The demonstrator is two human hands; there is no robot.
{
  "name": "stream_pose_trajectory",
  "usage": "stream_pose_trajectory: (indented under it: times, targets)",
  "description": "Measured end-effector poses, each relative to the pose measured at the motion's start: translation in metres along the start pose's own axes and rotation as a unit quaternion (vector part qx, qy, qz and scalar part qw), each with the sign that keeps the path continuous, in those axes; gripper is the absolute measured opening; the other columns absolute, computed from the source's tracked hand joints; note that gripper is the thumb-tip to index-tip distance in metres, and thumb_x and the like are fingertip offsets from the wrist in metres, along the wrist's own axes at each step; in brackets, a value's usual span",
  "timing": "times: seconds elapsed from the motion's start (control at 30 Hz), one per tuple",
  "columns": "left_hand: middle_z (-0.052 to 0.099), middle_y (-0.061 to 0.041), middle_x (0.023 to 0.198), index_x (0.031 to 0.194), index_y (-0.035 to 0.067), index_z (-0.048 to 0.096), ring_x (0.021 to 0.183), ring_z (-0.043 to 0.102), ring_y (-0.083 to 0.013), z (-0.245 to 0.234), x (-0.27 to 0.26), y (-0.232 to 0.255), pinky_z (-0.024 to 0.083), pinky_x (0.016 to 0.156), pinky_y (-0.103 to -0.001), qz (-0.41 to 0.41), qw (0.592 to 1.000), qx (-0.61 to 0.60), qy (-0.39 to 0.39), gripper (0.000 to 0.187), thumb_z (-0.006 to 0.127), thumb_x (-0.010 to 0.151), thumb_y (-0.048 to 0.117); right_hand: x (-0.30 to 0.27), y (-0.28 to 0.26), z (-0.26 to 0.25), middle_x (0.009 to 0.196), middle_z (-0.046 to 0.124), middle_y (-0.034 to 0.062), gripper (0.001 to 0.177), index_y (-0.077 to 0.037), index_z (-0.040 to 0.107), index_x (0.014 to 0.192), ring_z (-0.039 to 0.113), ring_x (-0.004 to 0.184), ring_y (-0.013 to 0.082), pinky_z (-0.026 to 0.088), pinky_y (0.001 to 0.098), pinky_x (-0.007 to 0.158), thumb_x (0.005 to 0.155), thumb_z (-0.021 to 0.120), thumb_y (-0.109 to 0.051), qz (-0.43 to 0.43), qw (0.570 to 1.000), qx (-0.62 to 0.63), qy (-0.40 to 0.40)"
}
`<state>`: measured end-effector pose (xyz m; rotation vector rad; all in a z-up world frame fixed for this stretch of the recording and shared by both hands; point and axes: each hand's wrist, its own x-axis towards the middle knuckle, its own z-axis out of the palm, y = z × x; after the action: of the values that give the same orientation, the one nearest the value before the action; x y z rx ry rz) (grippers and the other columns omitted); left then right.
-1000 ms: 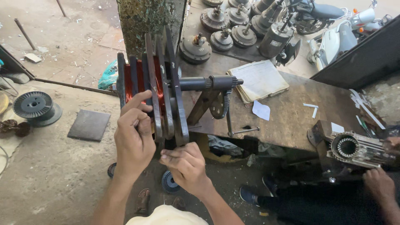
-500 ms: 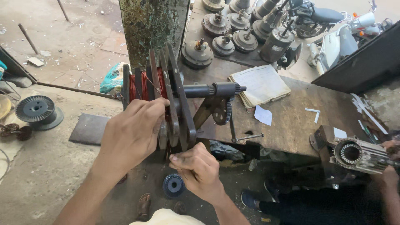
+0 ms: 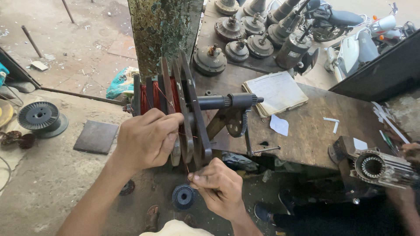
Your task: The person operates a manual wire-winding machine to wrap copper wire around a stator core. They rotate the crank with one hand while guiding the wire with the other, periodically stopping to adjust the wire placement and secure it with a small tool.
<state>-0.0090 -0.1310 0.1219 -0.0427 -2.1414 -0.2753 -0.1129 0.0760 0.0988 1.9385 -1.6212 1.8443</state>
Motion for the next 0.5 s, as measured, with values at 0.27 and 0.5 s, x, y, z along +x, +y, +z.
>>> stream_pose_trajectory:
  times: [0.27,0.5]
  targets:
    - [0.072,-0.003,0.11,0.117,0.009,0.05,0.071,0.062,-0.02,0.002,-0.005,-0.003,0.046,0.055,-0.034,0.042,0.999,-0.017,0.006,0.026,0.064,0.096,0.013,0.012,-0.014,-0.007,0.094,0.075,0.0064,0.03,-0.007,0.068,0.106,0.078,0.089,0.0221,0.065,0.0313,0.075,0.083,0.084,0.004,-0.041,0.999,-0.024,0.001]
    - [0.073,-0.002,0.102,0.114,0.008,0.053,0.068,0.063,-0.0189,0.005,-0.006,0.001,0.046,0.056,-0.034,-0.006,0.999,-0.036,0.016,0.026,0.069,0.093,0.008,0.018,-0.015,-0.007,0.095,0.075,0.0087,0.031,-0.006,0.066,0.106,0.079,0.09,0.0243,0.068,0.0352,0.078,0.083,0.086,-0.002,-0.093,0.995,-0.043,-0.013]
